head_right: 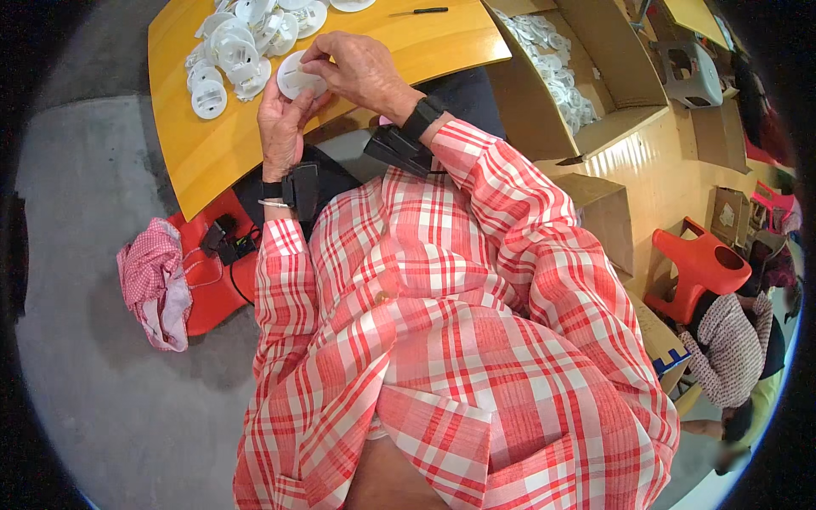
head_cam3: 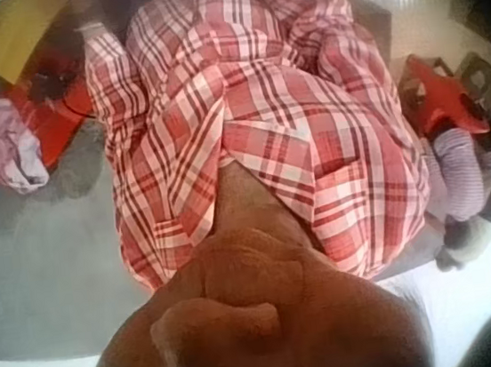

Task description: Manually assemble white plastic shoe components by inserting a piece and applying adhesive or labels.

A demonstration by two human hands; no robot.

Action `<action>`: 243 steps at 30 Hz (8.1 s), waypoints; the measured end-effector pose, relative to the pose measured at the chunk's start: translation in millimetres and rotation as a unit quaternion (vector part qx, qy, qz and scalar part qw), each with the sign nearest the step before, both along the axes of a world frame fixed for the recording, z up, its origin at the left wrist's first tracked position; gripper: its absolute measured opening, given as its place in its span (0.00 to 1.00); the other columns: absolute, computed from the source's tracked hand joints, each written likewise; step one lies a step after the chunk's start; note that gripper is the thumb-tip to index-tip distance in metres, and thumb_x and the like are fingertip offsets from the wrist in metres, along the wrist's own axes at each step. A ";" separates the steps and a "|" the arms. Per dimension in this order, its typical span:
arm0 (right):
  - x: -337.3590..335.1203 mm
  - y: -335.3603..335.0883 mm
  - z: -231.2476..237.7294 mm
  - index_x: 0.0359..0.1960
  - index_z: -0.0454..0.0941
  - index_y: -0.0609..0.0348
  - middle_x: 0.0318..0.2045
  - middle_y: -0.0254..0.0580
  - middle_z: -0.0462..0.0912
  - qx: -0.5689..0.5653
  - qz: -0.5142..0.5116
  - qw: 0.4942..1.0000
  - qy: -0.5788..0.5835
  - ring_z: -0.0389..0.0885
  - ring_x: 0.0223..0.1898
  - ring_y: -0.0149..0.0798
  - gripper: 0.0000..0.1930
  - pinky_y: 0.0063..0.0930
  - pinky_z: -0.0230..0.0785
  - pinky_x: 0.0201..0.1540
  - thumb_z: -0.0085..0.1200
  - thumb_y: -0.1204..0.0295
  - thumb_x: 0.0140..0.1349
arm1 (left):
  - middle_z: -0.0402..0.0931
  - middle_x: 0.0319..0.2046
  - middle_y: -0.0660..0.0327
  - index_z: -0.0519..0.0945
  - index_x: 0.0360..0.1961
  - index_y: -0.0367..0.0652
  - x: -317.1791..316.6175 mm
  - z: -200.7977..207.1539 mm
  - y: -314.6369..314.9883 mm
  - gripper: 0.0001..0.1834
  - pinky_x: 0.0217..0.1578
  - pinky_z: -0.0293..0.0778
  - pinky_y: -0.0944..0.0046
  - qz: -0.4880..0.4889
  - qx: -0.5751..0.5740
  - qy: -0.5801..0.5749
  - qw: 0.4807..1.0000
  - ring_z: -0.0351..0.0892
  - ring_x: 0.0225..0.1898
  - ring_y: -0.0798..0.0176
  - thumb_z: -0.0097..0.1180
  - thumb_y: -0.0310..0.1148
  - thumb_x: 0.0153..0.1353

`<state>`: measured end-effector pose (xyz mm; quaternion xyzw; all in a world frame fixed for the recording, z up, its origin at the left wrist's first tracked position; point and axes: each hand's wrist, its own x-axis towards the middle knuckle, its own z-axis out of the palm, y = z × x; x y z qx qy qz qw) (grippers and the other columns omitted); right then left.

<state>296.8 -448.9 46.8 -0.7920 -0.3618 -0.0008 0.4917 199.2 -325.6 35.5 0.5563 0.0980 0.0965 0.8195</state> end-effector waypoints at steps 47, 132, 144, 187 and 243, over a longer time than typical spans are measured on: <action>5.8 -4.3 -0.7 0.33 0.77 0.60 0.28 0.44 0.79 -0.020 0.052 0.994 -0.091 0.80 0.28 0.42 0.07 0.29 0.72 0.33 0.56 0.71 0.55 | 0.72 0.46 0.56 0.66 0.53 0.36 -0.9 -0.4 -1.2 0.17 0.42 0.79 0.61 0.031 -0.017 0.008 0.999 0.76 0.45 0.63 0.46 0.33 0.66; 4.2 -21.5 -26.7 0.47 0.72 0.64 0.26 0.35 0.77 0.043 0.097 0.977 0.187 0.71 0.28 0.24 0.19 0.18 0.67 0.33 0.52 0.62 0.61 | 0.74 0.26 0.53 0.66 0.43 0.38 11.5 12.2 -25.7 0.15 0.08 0.69 0.73 0.092 0.089 0.103 0.986 0.74 0.11 0.64 0.45 0.40 0.65; 2.8 -20.3 -22.4 0.48 0.72 0.61 0.27 0.39 0.77 0.038 0.096 0.989 0.109 0.72 0.27 0.27 0.17 0.22 0.67 0.32 0.47 0.62 0.64 | 0.76 0.31 0.55 0.65 0.44 0.37 5.5 5.7 -19.7 0.17 0.16 0.73 0.74 0.076 0.093 0.068 0.990 0.77 0.18 0.67 0.54 0.34 0.60; 60.9 -62.2 10.8 0.43 0.73 0.56 0.42 0.44 0.72 -0.201 -0.088 0.957 -0.191 0.67 0.48 0.48 0.16 0.40 0.62 0.48 0.55 0.70 0.50 | 0.77 0.25 0.56 0.71 0.43 0.33 -1.1 33.0 -25.2 0.12 0.19 0.75 0.70 0.133 0.267 0.057 0.953 0.77 0.18 0.68 0.49 0.29 0.61; -18.4 -45.0 37.3 0.37 0.69 0.61 0.22 0.46 0.77 -0.070 0.067 0.978 -0.186 0.80 0.25 0.46 0.09 0.33 0.71 0.24 0.52 0.78 0.54 | 0.77 0.20 0.57 0.73 0.43 0.38 -4.4 55.6 -34.3 0.11 0.18 0.72 0.68 0.139 0.372 0.062 0.916 0.77 0.16 0.67 0.49 0.31 0.61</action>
